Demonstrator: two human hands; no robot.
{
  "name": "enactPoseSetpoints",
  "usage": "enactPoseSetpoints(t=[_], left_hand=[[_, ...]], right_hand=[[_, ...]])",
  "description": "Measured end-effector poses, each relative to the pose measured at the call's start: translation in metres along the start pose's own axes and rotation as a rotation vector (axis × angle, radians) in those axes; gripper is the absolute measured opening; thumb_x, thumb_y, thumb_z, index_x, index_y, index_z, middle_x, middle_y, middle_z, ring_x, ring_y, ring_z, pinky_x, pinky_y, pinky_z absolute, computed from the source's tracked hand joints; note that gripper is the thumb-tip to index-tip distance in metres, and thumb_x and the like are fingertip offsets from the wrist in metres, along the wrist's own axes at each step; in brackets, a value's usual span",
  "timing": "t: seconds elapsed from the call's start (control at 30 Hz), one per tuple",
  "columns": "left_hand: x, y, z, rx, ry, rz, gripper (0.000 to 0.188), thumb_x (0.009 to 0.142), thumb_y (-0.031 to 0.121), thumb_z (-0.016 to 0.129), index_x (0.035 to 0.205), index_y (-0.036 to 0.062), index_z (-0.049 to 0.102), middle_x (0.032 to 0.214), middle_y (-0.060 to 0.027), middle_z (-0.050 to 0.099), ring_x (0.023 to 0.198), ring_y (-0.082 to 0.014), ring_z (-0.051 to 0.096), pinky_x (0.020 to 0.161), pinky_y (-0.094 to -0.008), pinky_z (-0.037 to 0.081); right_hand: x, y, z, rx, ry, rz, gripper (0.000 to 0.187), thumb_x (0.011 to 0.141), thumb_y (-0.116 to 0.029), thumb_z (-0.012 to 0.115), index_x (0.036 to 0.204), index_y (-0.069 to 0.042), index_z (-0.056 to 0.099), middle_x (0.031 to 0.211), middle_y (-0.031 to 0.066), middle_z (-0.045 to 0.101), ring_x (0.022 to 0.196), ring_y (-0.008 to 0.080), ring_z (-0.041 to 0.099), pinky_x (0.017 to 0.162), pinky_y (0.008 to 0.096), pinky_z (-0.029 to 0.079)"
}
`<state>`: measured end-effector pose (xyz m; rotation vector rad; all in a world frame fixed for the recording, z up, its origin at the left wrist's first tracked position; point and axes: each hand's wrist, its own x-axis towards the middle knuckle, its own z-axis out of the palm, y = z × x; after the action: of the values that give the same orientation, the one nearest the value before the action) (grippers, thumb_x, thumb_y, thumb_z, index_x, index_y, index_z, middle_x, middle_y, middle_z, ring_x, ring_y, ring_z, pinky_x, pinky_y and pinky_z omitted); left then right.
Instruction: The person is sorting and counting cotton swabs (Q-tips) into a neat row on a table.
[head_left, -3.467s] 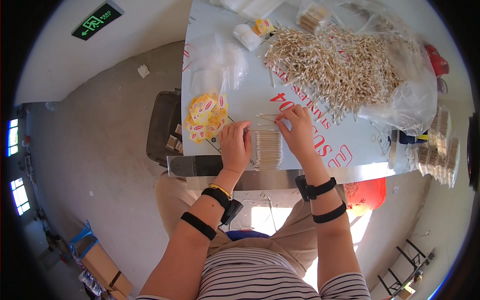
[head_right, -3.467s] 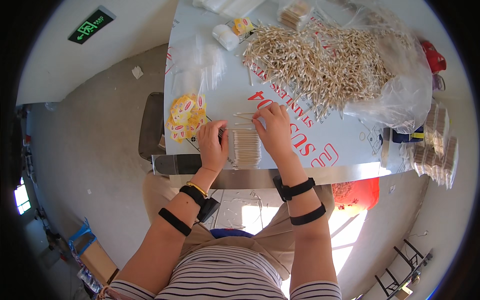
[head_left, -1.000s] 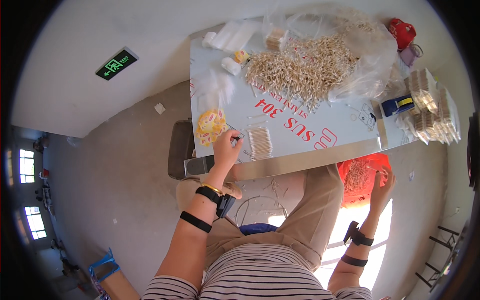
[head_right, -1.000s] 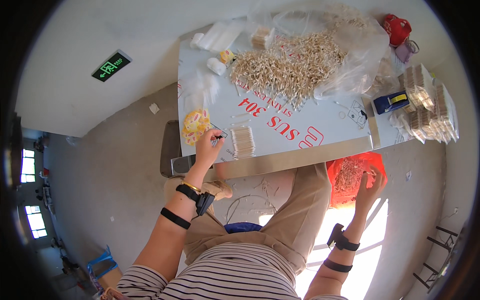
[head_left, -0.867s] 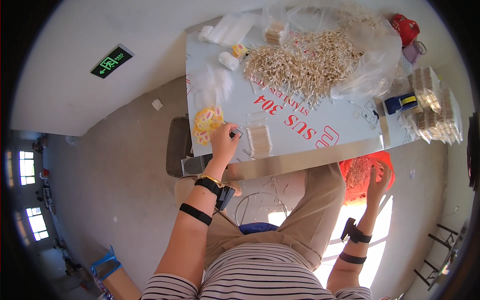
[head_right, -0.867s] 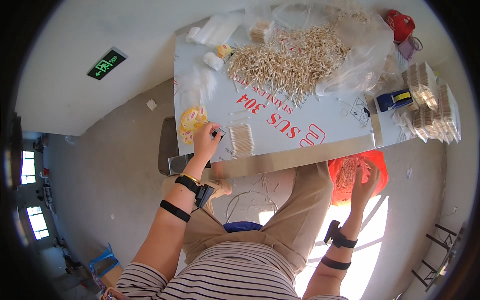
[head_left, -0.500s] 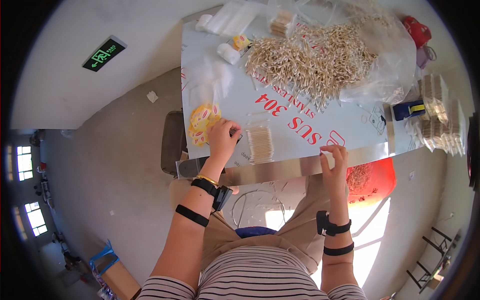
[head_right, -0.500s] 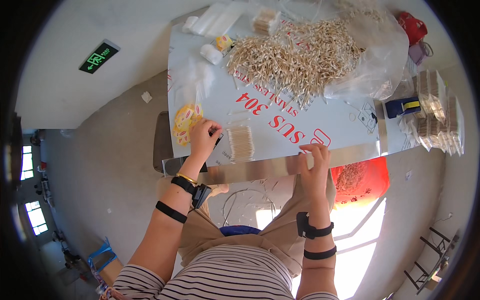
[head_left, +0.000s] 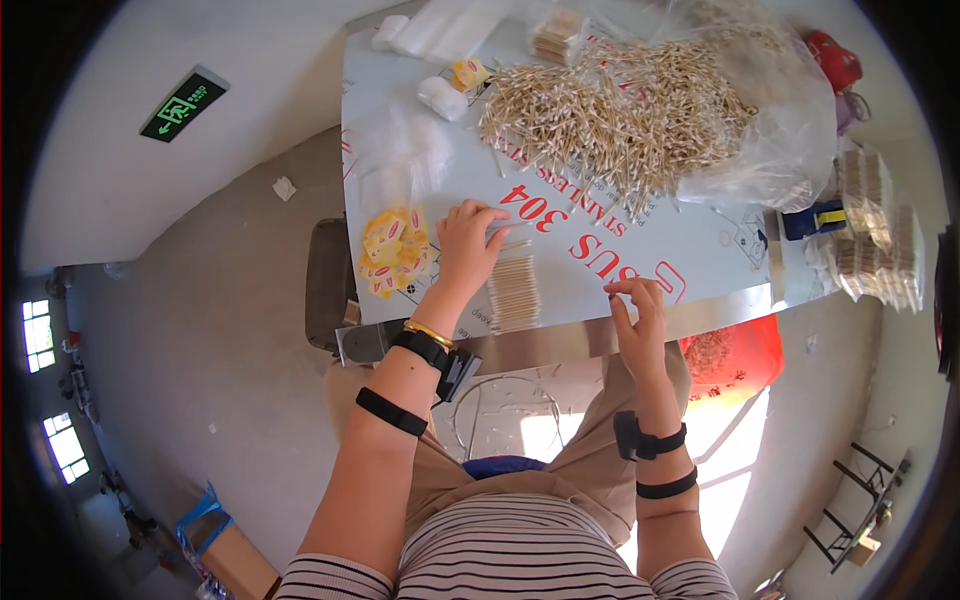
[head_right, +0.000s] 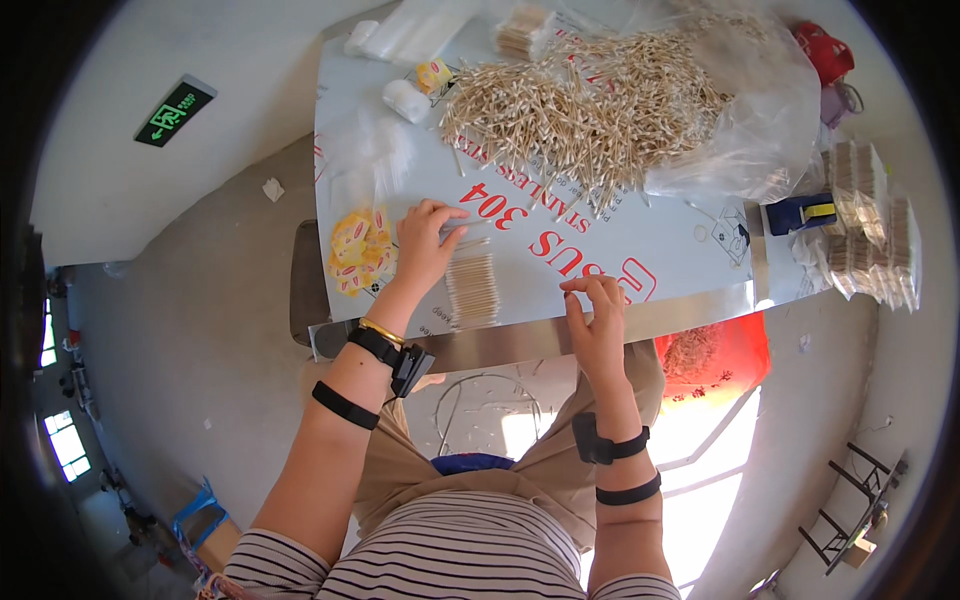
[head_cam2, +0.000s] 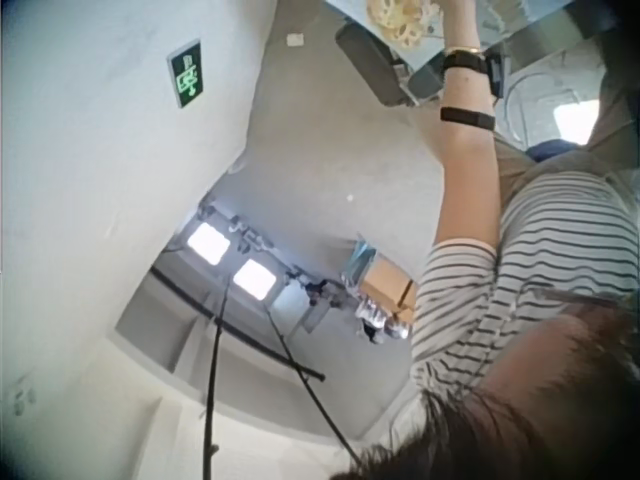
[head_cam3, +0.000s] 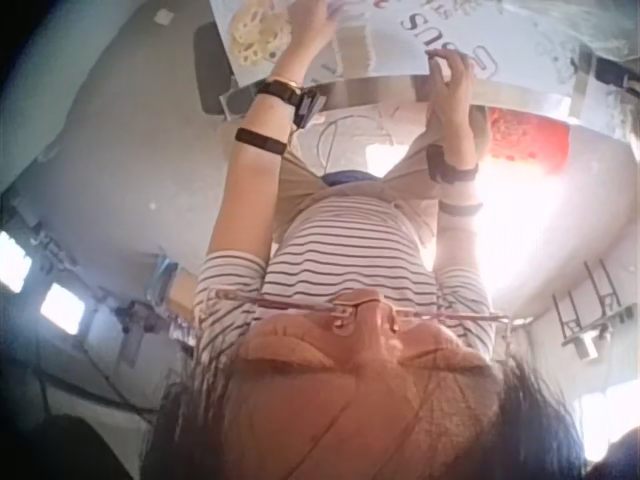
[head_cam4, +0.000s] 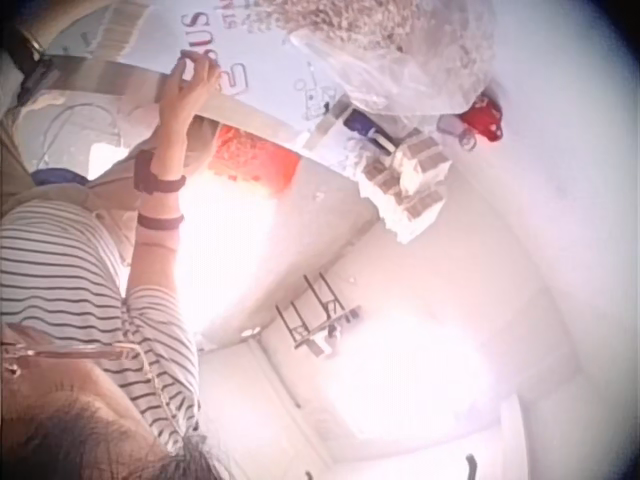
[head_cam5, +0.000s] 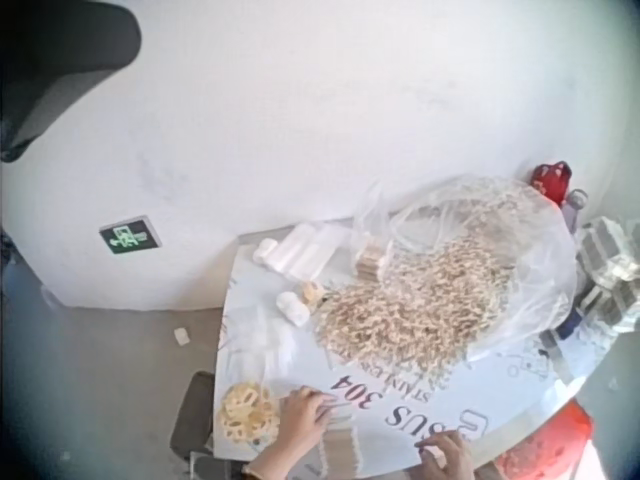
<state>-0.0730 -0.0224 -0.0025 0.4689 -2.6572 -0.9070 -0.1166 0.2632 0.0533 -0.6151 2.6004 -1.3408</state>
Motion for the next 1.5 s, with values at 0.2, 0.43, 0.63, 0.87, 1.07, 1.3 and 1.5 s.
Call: enactPoseSetpoints(t=[0.2, 0.43, 0.63, 0.87, 1.07, 1.3, 1.5], left_hand=[[-0.001, -0.001, 0.007, 0.032, -0.04, -0.026, 0.018, 0.086, 0.011, 0.078, 0.102, 0.0183, 0.074, 0.103, -0.0001, 0.062, 0.107, -0.0246, 0.059, 0.096, -0.0441, 0.037], [-0.003, -0.011, 0.011, -0.203, 0.024, -0.138, 0.017, 0.087, 0.009, 0.077, 0.102, 0.0159, 0.074, 0.101, -0.0022, 0.063, 0.101, -0.0241, 0.062, 0.093, -0.0432, 0.041], [-0.003, -0.012, 0.011, -0.202, 0.04, -0.11, 0.018, 0.085, 0.007, 0.077, 0.102, 0.0145, 0.074, 0.102, -0.0029, 0.063, 0.097, -0.0239, 0.064, 0.09, -0.0421, 0.042], [-0.005, -0.017, 0.011, -0.162, 0.015, -0.084, 0.011, 0.083, 0.01, 0.08, 0.092, 0.0136, 0.075, 0.101, -0.0028, 0.063, 0.097, -0.0251, 0.063, 0.089, -0.0431, 0.042], [-0.014, -0.009, 0.001, -0.084, 0.006, -0.01, 0.008, 0.082, 0.011, 0.081, 0.087, 0.0138, 0.077, 0.098, -0.0033, 0.063, 0.096, -0.0265, 0.061, 0.089, -0.0439, 0.043], [-0.024, -0.009, -0.007, -0.117, -0.079, -0.027, 0.008, 0.083, 0.009, 0.08, 0.091, 0.0113, 0.079, 0.097, -0.0044, 0.065, 0.096, -0.0283, 0.061, 0.087, -0.042, 0.048], [-0.023, -0.022, -0.016, -0.268, 0.091, -0.115, 0.009, 0.089, 0.005, 0.073, 0.095, 0.01, 0.079, 0.093, -0.0071, 0.067, 0.09, -0.0281, 0.063, 0.082, -0.0395, 0.049]], right_hand=[[0.014, -0.004, 0.009, 0.001, -0.019, -0.006, 0.016, 0.091, -0.003, 0.066, 0.105, -0.007, 0.073, 0.108, 0.0083, 0.064, 0.104, 0.029, 0.056, 0.092, 0.0399, 0.047], [0.069, -0.008, 0.069, -0.207, -0.146, -0.341, 0.036, 0.086, 0.001, 0.065, 0.118, -0.011, 0.074, 0.109, 0.0052, 0.067, 0.106, 0.0282, 0.059, 0.094, 0.0418, 0.048], [0.076, -0.007, 0.077, -0.597, -0.251, -0.455, 0.049, 0.084, 0.001, 0.063, 0.129, -0.016, 0.071, 0.121, 0.0048, 0.067, 0.113, 0.025, 0.06, 0.095, 0.0431, 0.047], [0.005, -0.001, 0.035, -0.588, -0.34, -0.419, 0.03, 0.084, -0.005, 0.068, 0.112, -0.012, 0.076, 0.118, 0.0042, 0.067, 0.115, 0.0244, 0.06, 0.098, 0.0425, 0.045], [-0.012, -0.019, 0.0, -0.045, -0.356, -0.149, 0.011, 0.084, -0.012, 0.077, 0.083, -0.009, 0.067, 0.086, 0.0059, 0.064, 0.088, 0.0271, 0.061, 0.079, 0.0424, 0.047], [0.055, -0.013, 0.009, -0.138, -0.124, -0.143, 0.013, 0.089, -0.01, 0.073, 0.082, -0.006, 0.063, 0.078, 0.0072, 0.062, 0.077, 0.0281, 0.057, 0.073, 0.0438, 0.045], [0.107, 0.016, 0.028, -0.202, -0.027, -0.181, 0.007, 0.09, -0.005, 0.067, 0.094, -0.009, 0.07, 0.082, 0.0067, 0.065, 0.085, 0.0303, 0.062, 0.081, 0.0423, 0.049]])
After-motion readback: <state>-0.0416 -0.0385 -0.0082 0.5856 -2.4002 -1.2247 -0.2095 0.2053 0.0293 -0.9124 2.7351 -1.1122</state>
